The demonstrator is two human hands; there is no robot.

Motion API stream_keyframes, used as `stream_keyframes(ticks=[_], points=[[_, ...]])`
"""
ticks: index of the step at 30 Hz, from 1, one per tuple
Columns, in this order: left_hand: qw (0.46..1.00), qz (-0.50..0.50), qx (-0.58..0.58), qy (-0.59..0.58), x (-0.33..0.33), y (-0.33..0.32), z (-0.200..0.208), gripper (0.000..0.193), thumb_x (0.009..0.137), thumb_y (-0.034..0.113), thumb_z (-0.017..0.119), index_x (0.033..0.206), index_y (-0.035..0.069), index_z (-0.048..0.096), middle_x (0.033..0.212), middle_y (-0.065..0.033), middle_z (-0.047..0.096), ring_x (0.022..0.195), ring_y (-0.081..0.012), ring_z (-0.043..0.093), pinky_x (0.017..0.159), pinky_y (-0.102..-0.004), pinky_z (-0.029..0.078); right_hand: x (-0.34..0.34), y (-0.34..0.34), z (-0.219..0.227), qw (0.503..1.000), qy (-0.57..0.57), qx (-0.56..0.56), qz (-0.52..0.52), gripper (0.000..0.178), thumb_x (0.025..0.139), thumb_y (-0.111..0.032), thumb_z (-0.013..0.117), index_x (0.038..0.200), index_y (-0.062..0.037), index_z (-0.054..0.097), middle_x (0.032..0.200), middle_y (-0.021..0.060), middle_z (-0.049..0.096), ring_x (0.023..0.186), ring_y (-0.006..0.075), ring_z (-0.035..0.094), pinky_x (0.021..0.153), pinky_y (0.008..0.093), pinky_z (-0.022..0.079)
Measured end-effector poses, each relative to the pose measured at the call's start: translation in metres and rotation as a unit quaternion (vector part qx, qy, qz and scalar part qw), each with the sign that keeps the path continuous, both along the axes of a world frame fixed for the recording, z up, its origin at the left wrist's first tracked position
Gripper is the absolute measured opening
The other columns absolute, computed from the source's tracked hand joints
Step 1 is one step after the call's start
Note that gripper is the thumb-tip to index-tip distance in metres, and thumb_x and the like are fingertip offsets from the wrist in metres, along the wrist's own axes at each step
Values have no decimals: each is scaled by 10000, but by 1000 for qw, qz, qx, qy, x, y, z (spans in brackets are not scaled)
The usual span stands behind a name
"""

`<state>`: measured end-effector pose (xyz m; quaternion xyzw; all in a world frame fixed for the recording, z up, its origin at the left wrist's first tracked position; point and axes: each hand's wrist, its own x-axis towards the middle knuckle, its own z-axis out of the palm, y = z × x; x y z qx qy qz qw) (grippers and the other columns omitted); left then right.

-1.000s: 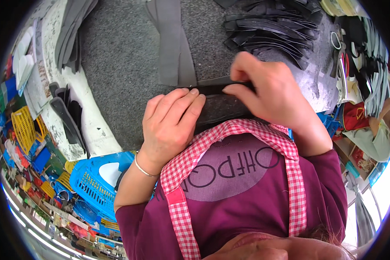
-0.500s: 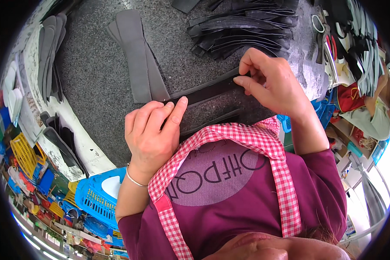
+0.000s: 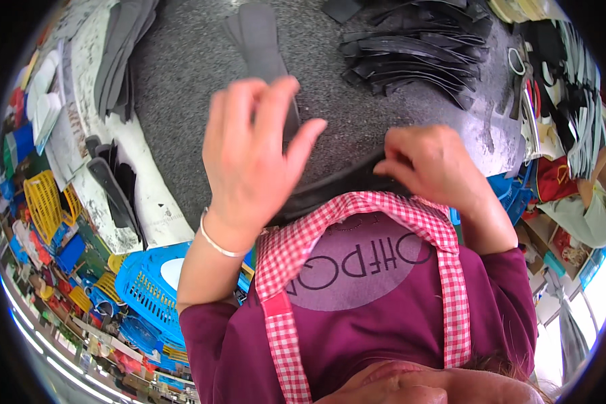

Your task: Layering and arranging black fabric shoe components on a workbench.

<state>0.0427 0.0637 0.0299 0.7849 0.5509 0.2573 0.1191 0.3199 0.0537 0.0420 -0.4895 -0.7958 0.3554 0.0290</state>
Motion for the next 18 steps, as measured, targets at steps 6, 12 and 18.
stream_keyframes(ticks=[6,12,18], points=[[998,-48,5,47,-61,27,-14,310,890,131,868,1191,77,815,1265,-86,755,1126,-316,708,992,-417,565,-27,19,15,994,83,27,59,237,923,-269,812,908,-77,674,895,82,713,845,326,727,682,455,566],[991,-31,-102,-85,-75,53,-9,351,833,20,885,1175,50,811,1205,-86,760,993,-237,748,838,-330,606,-95,63,-29,919,197,312,136,363,872,-247,807,1197,-93,754,1268,35,745,1196,220,673,881,378,570],[971,61,-159,-169,-113,68,-15,187,988,23,786,1171,17,822,1112,-74,802,916,-130,727,815,-299,597,-111,60,-54,917,105,351,160,517,873,-311,793,1332,-80,735,1477,24,703,1329,180,626,1048,357,500]])
